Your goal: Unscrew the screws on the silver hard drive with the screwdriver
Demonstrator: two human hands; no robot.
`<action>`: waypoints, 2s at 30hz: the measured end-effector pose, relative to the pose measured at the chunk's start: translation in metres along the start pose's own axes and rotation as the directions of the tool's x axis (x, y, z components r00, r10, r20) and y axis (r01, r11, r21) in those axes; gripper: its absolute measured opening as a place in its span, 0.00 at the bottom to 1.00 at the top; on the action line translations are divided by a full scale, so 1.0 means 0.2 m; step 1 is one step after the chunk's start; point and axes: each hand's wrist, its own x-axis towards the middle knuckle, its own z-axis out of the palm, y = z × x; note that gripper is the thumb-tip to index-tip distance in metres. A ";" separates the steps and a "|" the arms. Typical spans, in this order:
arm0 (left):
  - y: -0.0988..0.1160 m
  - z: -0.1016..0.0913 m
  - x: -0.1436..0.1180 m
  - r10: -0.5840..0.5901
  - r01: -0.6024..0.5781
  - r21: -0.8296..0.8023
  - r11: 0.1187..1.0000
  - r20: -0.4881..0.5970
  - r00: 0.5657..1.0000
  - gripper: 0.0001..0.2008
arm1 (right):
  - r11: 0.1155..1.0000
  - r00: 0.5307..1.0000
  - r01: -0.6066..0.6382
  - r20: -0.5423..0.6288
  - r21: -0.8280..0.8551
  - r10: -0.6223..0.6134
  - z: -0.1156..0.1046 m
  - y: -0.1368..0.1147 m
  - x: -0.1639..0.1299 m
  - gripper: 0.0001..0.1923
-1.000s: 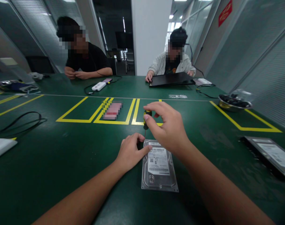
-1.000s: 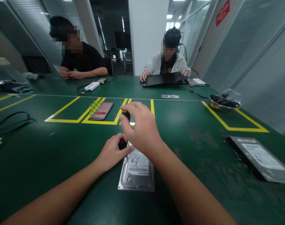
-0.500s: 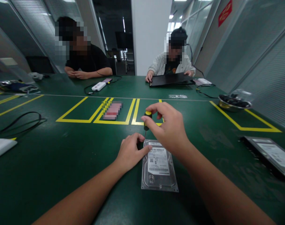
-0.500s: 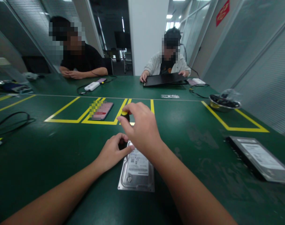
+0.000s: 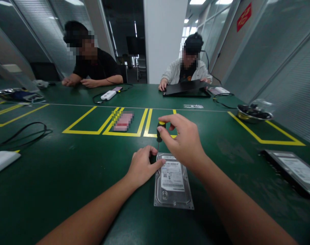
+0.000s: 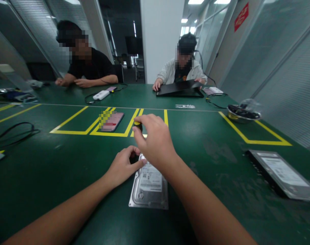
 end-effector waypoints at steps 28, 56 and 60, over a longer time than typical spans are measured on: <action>-0.02 0.01 0.00 0.026 -0.025 0.020 0.999 -0.032 0.999 0.14 | 0.998 0.999 -0.014 0.050 -0.060 0.017 0.01 -0.01 -0.02 0.09; -0.04 0.02 0.00 0.045 -0.045 0.024 0.999 -0.012 0.999 0.16 | 0.994 0.992 0.059 -0.110 -0.096 -0.069 -0.42 -0.33 -0.01 0.16; -0.05 0.03 0.00 0.050 -0.049 0.033 0.998 -0.020 0.999 0.16 | 0.976 0.986 0.131 -0.081 -0.174 -0.147 -0.48 -0.32 -0.06 0.16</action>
